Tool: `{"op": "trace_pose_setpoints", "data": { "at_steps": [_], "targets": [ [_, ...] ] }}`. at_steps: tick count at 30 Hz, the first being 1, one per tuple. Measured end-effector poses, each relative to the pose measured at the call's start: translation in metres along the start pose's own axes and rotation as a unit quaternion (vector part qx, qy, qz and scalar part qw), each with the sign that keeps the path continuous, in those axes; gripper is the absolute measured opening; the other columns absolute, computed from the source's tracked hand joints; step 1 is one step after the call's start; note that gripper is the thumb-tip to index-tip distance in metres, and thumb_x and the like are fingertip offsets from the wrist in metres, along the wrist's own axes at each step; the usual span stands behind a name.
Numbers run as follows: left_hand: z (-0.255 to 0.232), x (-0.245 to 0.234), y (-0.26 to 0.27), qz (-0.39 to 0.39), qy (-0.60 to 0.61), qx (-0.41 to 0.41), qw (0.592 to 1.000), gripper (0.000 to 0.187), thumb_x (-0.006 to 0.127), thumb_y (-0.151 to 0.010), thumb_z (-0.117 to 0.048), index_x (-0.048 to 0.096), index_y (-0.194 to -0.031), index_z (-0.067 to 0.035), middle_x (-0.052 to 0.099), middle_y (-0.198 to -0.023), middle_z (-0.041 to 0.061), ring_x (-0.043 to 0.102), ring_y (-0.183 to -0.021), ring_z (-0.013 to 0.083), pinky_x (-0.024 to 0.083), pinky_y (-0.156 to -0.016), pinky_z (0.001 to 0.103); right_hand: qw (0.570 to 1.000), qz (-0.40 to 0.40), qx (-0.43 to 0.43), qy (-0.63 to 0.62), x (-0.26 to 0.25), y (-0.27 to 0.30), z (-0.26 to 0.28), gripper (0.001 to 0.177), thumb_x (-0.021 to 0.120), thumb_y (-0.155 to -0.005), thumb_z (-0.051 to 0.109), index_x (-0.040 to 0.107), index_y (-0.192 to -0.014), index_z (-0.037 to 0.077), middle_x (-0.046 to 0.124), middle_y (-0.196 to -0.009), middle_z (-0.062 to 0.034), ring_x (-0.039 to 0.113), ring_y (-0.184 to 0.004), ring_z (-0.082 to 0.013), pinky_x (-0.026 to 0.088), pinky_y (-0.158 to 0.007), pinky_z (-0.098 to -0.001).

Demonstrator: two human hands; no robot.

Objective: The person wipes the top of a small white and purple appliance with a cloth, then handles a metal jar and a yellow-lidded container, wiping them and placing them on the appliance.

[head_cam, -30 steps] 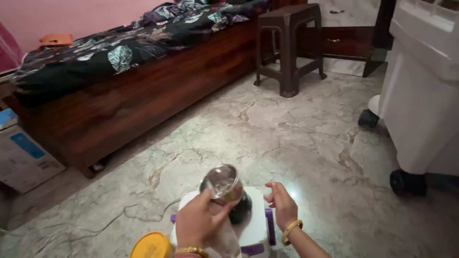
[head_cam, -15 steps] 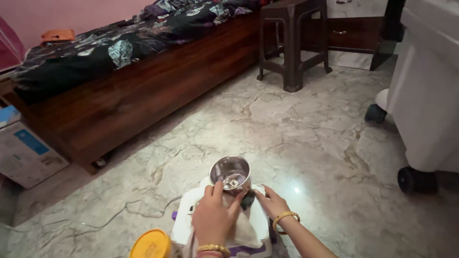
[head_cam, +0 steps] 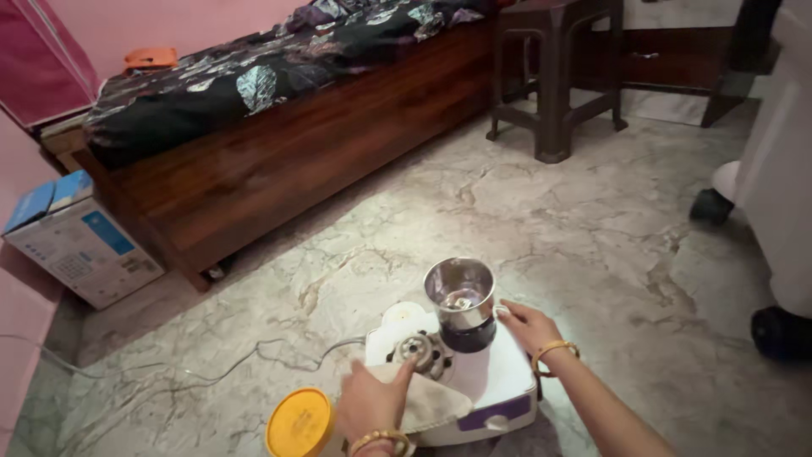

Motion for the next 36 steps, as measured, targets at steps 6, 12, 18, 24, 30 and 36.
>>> {"op": "trace_pose_setpoints", "data": {
  "at_steps": [6,12,18,24,30,36],
  "targets": [
    [0.006,0.024,-0.007,0.038,0.058,0.005,0.998,0.083,0.073,-0.068,-0.077,0.073,-0.107,-0.004,0.072,-0.106,0.022,0.071,-0.102,0.0392,0.058,-0.086,0.048,0.994,-0.024,-0.104,0.025,-0.006,-0.015,-0.002,0.048,0.067,-0.09,0.042,0.071,-0.131,0.018,0.074,-0.127,-0.0078,0.072,-0.114,-0.0224,0.054,-0.097,-0.0341],
    [-0.015,0.034,0.0,0.068,0.056,0.045,0.995,0.081,0.077,-0.065,-0.074,0.073,-0.105,-0.004,0.072,-0.105,0.02,0.071,-0.103,0.037,0.058,-0.087,0.047,0.977,-0.181,0.044,0.107,-0.062,-0.007,-0.024,0.037,0.065,-0.094,0.044,0.076,-0.121,0.021,0.077,-0.109,-0.0112,0.072,-0.102,-0.0355,0.055,-0.09,-0.0455],
    [0.008,0.04,-0.031,0.096,0.09,0.112,0.985,0.065,0.081,-0.067,-0.057,0.074,-0.111,-0.01,0.074,-0.111,0.018,0.069,-0.106,0.0366,0.056,-0.092,0.046,0.848,-0.503,-0.116,0.119,-0.13,0.104,0.073,0.021,0.067,-0.104,0.025,0.062,-0.115,0.009,0.065,-0.114,-0.0149,0.061,-0.109,-0.0382,0.047,-0.098,-0.0511],
    [0.046,0.031,-0.07,0.008,0.175,-0.003,0.985,0.045,0.068,-0.076,-0.036,0.074,-0.119,-0.026,0.074,-0.114,0.013,0.071,-0.105,0.0382,0.056,-0.088,0.048,0.836,-0.287,-0.467,0.034,-0.06,0.169,0.223,0.03,0.071,-0.082,0.012,0.061,-0.108,0.006,0.062,-0.11,-0.018,0.061,-0.104,-0.0382,0.049,-0.09,-0.0464],
    [0.042,0.039,-0.103,0.028,0.168,-0.05,0.984,0.039,0.07,-0.083,-0.048,0.079,-0.107,-0.019,0.076,-0.109,0.017,0.07,-0.107,0.0406,0.057,-0.09,0.047,0.886,0.01,-0.449,0.117,0.057,0.139,0.274,0.016,0.059,-0.088,0.006,0.064,-0.103,0.006,0.068,-0.105,-0.0143,0.065,-0.099,-0.0366,0.053,-0.081,-0.047],
    [0.036,0.095,-0.163,0.017,0.196,-0.02,0.98,0.041,0.07,-0.079,-0.041,0.078,-0.115,-0.025,0.074,-0.118,0.016,0.069,-0.113,0.0382,0.055,-0.097,0.045,0.952,0.033,-0.29,0.092,0.13,0.048,0.239,0.031,0.058,-0.084,0.003,0.066,-0.113,0.008,0.069,-0.11,-0.0173,0.065,-0.101,-0.04,0.052,-0.086,-0.048]
  ]
}}
Point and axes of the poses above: each hand's wrist, its own y-axis away from the middle knuckle, its own x-axis out of the palm, z = x × y, the point moved 8 cm from there along -y, towards the middle knuckle
